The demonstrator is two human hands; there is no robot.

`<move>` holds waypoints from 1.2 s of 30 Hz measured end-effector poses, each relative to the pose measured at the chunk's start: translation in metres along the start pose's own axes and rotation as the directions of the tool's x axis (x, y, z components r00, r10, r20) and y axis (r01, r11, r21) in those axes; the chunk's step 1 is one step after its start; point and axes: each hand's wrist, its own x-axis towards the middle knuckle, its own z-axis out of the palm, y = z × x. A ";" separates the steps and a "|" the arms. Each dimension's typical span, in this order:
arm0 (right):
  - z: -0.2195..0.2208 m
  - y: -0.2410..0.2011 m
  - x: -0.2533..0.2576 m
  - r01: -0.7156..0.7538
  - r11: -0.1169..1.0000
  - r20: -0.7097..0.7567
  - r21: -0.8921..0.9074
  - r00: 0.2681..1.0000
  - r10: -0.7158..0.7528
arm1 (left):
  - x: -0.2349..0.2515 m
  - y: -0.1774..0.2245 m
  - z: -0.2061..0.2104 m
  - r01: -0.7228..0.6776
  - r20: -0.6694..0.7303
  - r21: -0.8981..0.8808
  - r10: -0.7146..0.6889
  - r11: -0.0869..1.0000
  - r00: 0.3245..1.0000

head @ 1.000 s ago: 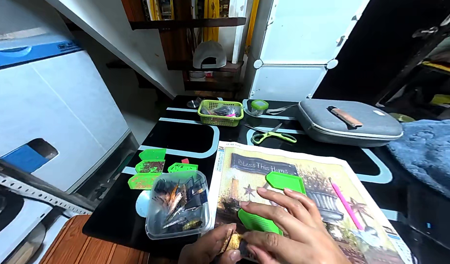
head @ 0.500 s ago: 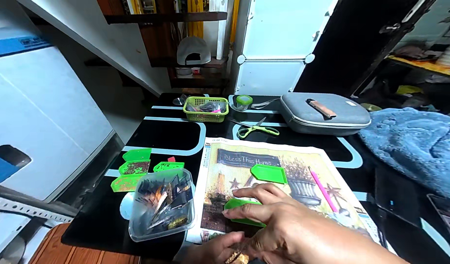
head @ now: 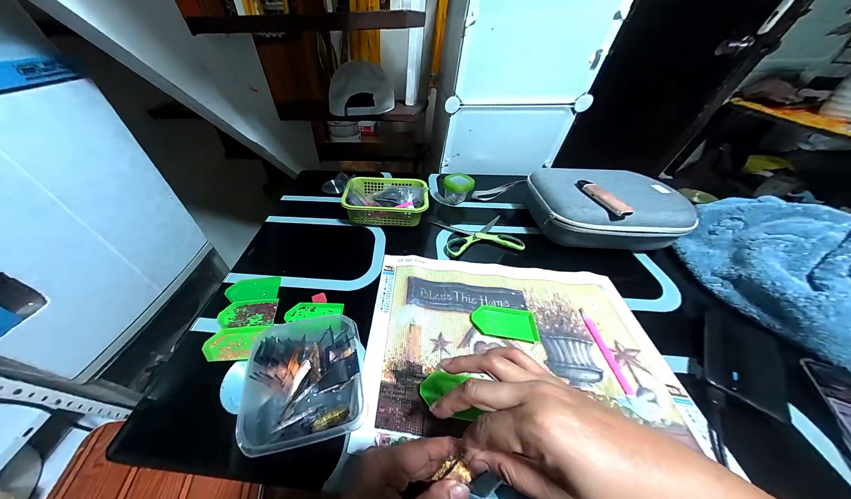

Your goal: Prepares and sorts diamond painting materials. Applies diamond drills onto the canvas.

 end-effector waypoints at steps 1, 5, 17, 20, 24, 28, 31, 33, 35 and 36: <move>0.001 0.001 -0.001 -0.012 1.000 0.006 0.004 1.000 0.012 | 0.001 -0.001 0.001 0.000 -0.003 -0.003 0.000 1.000 1.000; 0.007 0.004 -0.006 -0.011 1.000 0.000 -0.028 1.000 0.011 | 0.001 -0.003 0.002 0.020 -0.001 -0.015 -0.020 1.000 1.000; 0.009 0.004 -0.007 -0.035 0.999 -0.047 -0.011 0.998 0.034 | 0.001 -0.007 0.002 0.029 -0.007 0.019 -0.029 0.999 1.000; 0.011 0.005 -0.008 -0.032 0.999 -0.029 0.001 0.999 0.032 | 0.000 -0.008 0.001 0.019 0.002 0.019 -0.019 1.000 1.000; 0.014 0.005 -0.009 -0.004 1.000 -0.044 0.001 0.999 0.004 | 0.000 -0.009 0.002 -0.006 0.006 0.006 0.006 1.000 1.000; 0.014 0.004 -0.007 0.001 1.000 -0.020 -0.003 1.000 -0.001 | 0.000 -0.007 0.002 0.009 0.006 0.018 -0.009 1.000 1.000; 0.011 0.005 -0.009 -0.017 1.000 -0.046 0.021 0.999 0.018 | -0.001 -0.009 0.002 0.007 -0.008 0.015 -0.007 1.000 1.000; 0.011 0.006 -0.010 -0.039 0.998 -0.063 0.056 0.997 0.043 | 0.000 -0.009 0.002 0.010 -0.012 0.026 -0.010 1.000 1.000; 0.013 0.008 -0.010 -0.054 0.995 -0.068 0.085 0.996 0.060 | 0.000 -0.009 0.001 0.018 -0.009 0.025 -0.018 1.000 1.000; 0.014 0.008 -0.011 -0.060 0.993 -0.074 0.097 0.995 0.067 | 0.000 -0.009 0.001 0.020 -0.009 0.021 -0.020 1.000 1.000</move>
